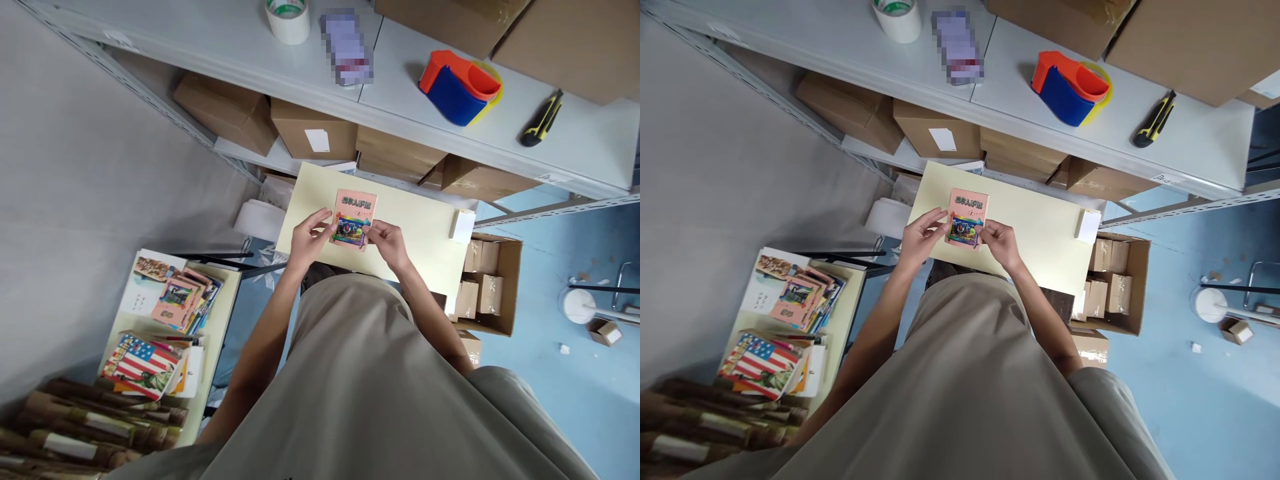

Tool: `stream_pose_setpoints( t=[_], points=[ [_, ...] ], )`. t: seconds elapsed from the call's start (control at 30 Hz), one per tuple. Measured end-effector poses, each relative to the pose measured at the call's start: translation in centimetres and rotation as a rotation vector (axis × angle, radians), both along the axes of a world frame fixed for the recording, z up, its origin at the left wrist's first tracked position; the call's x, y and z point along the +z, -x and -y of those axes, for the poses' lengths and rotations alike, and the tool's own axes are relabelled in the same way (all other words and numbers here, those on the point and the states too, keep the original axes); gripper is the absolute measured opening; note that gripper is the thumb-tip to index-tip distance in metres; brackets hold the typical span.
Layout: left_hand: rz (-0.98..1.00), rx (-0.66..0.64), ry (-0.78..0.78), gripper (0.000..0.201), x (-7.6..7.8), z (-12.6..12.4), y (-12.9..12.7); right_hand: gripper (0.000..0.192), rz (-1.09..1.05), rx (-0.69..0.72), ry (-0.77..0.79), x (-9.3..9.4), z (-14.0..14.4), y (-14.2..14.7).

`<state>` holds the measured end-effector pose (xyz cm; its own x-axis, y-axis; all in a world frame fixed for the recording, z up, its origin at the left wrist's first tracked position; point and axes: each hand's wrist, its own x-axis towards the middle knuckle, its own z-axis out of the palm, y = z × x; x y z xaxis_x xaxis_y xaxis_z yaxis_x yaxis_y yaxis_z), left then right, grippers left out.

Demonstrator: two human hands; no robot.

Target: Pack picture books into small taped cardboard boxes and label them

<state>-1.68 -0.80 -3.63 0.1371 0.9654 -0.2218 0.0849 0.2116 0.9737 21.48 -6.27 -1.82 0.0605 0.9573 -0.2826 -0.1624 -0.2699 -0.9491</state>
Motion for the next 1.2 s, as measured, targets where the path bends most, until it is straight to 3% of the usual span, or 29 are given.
stream_pose_setpoints(
  t=[0.13, 0.33, 0.43, 0.6, 0.7, 0.8, 0.97, 1.1, 1.2],
  points=[
    [0.101, -0.087, 0.081, 0.079, 0.2, -1.0, 0.8, 0.063, -0.068, 0.065, 0.029, 0.7, -0.3, -0.8],
    [0.088, -0.081, 0.031, 0.065, 1.7, -0.5, 0.4, 0.065, -0.008, 0.091, -0.029, 0.2, -0.7, -1.4],
    [0.012, -0.098, -0.087, 0.047, 2.8, -0.6, 0.6, 0.060, 0.056, 0.083, -0.112, 0.7, -0.9, -1.8],
    [-0.117, -0.179, -0.384, 0.010, 4.7, -0.8, 1.4, 0.033, 0.201, 0.157, -0.336, 2.3, -1.0, -2.7],
    [-0.130, -0.176, -0.446, 0.011, 5.2, -0.8, 1.6, 0.023, 0.242, 0.188, -0.374, 2.5, -1.0, -2.9],
    [-0.134, -0.170, -0.409, 0.012, 5.2, -0.8, 1.6, 0.024, 0.283, 0.182, -0.366, 2.6, -0.9, -2.9],
    [-0.067, -0.135, -0.289, 0.028, 4.3, -0.8, 1.6, 0.043, 0.323, 0.177, -0.381, 2.8, -0.8, -2.9],
    [-0.039, -0.083, -0.170, 0.051, 3.7, -0.5, 1.4, 0.062, 0.291, 0.123, -0.275, 2.2, -0.8, -2.5],
    [-0.012, -0.113, -0.143, 0.053, 3.7, -0.3, 1.4, 0.075, 0.211, 0.067, -0.230, 1.7, -0.7, -2.3]
  ],
)
